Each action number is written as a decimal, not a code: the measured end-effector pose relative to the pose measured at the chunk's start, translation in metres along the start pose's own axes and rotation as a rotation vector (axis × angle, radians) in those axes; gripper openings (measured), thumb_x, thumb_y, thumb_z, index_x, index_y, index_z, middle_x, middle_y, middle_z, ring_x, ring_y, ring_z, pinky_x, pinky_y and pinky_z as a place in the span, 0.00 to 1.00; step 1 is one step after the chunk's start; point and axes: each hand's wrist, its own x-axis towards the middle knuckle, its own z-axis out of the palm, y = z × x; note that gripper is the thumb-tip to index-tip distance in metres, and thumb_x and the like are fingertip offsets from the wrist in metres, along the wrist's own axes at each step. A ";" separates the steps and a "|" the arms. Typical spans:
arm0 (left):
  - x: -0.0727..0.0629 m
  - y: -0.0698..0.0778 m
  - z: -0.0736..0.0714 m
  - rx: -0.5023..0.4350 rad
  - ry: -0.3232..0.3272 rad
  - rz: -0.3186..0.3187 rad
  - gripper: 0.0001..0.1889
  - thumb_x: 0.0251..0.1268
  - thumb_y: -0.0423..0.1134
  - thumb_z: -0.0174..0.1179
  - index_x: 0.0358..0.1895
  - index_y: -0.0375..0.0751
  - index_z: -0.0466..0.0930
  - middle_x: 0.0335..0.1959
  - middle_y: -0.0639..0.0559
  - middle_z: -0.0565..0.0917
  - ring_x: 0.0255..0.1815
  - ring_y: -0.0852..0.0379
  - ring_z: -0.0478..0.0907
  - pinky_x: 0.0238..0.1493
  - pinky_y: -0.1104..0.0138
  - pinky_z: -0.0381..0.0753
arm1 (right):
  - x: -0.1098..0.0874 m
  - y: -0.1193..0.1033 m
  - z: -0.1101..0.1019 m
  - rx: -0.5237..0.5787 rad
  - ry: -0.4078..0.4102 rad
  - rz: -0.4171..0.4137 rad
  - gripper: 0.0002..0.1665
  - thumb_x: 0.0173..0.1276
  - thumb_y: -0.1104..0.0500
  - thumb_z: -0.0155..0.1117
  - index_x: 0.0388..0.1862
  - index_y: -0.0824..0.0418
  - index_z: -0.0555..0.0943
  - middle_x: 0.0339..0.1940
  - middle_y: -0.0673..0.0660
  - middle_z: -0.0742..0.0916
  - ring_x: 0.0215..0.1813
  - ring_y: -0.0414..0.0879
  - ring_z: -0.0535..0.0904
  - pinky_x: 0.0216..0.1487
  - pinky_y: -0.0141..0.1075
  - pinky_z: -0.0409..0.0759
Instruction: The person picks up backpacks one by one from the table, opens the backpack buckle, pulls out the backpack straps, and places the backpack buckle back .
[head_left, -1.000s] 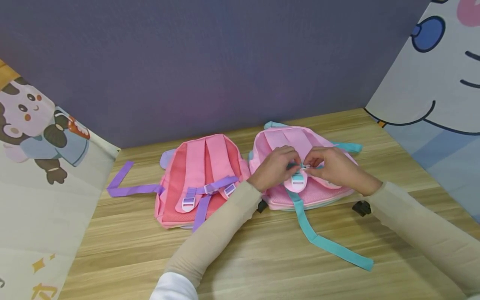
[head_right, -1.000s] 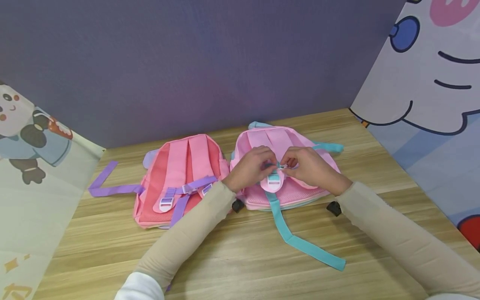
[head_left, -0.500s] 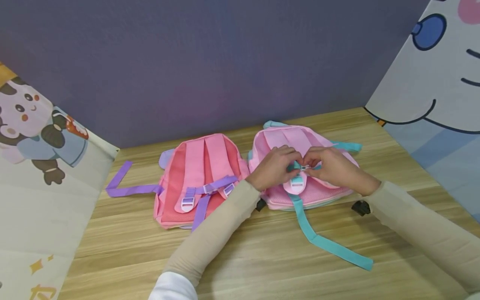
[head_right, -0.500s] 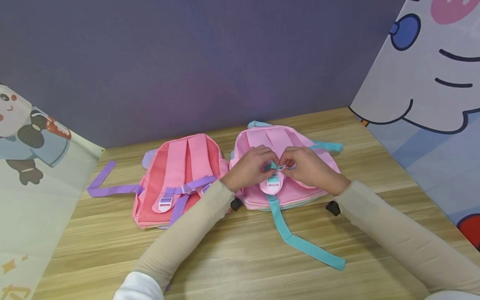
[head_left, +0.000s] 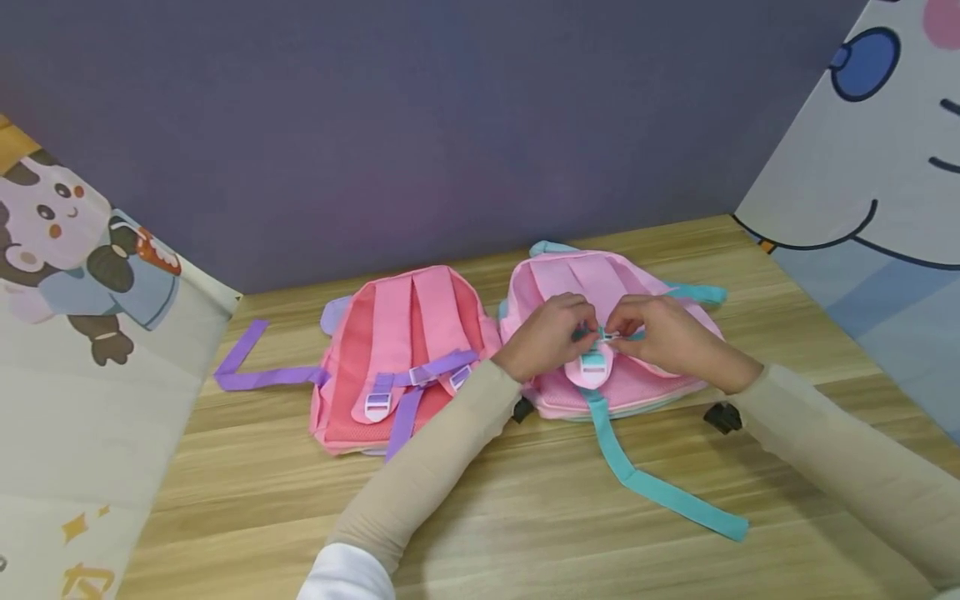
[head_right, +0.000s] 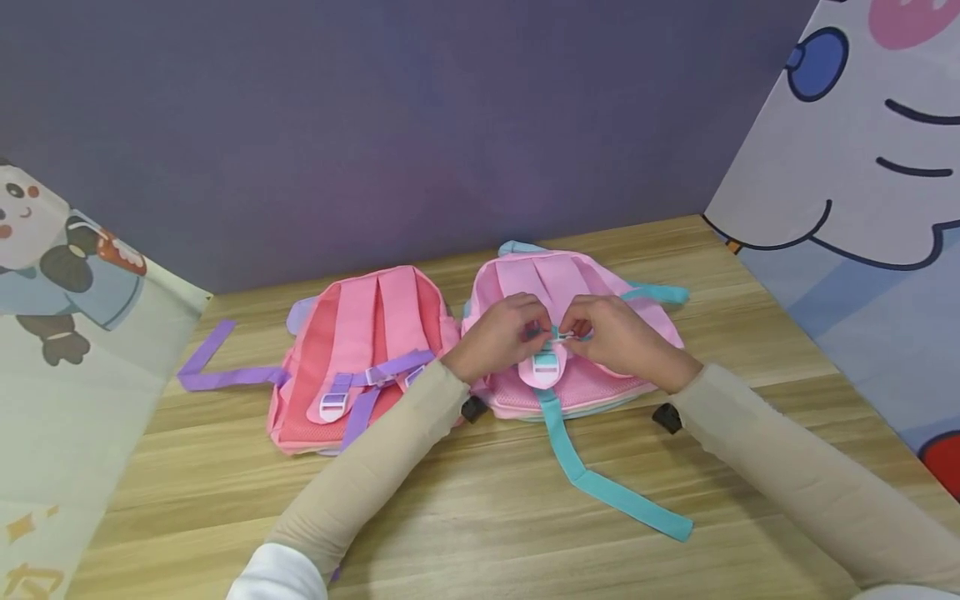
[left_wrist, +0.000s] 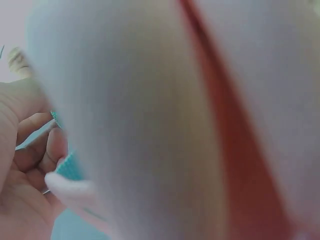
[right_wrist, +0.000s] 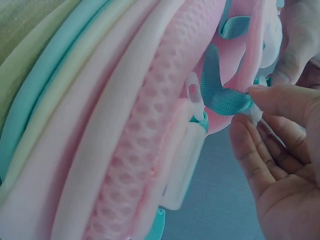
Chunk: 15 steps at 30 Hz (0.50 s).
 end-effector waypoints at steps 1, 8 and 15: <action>0.000 0.000 0.000 0.000 0.005 0.000 0.03 0.58 0.36 0.63 0.32 0.42 0.80 0.31 0.56 0.77 0.36 0.62 0.71 0.40 0.77 0.68 | 0.000 0.000 0.000 0.000 -0.001 0.003 0.12 0.52 0.66 0.74 0.32 0.54 0.81 0.31 0.45 0.82 0.35 0.41 0.79 0.37 0.44 0.78; 0.000 0.000 -0.003 -0.015 0.052 0.008 0.03 0.58 0.33 0.62 0.30 0.41 0.78 0.29 0.54 0.76 0.34 0.61 0.71 0.38 0.76 0.68 | 0.001 0.000 -0.003 0.011 -0.003 0.005 0.12 0.53 0.67 0.73 0.33 0.55 0.81 0.31 0.45 0.82 0.34 0.41 0.79 0.36 0.43 0.79; 0.002 0.000 -0.002 0.013 0.011 0.013 0.06 0.56 0.38 0.64 0.35 0.44 0.78 0.32 0.57 0.76 0.37 0.61 0.69 0.42 0.73 0.67 | 0.003 -0.002 -0.003 0.011 -0.008 -0.013 0.13 0.51 0.68 0.73 0.33 0.55 0.81 0.31 0.46 0.83 0.34 0.41 0.79 0.36 0.42 0.79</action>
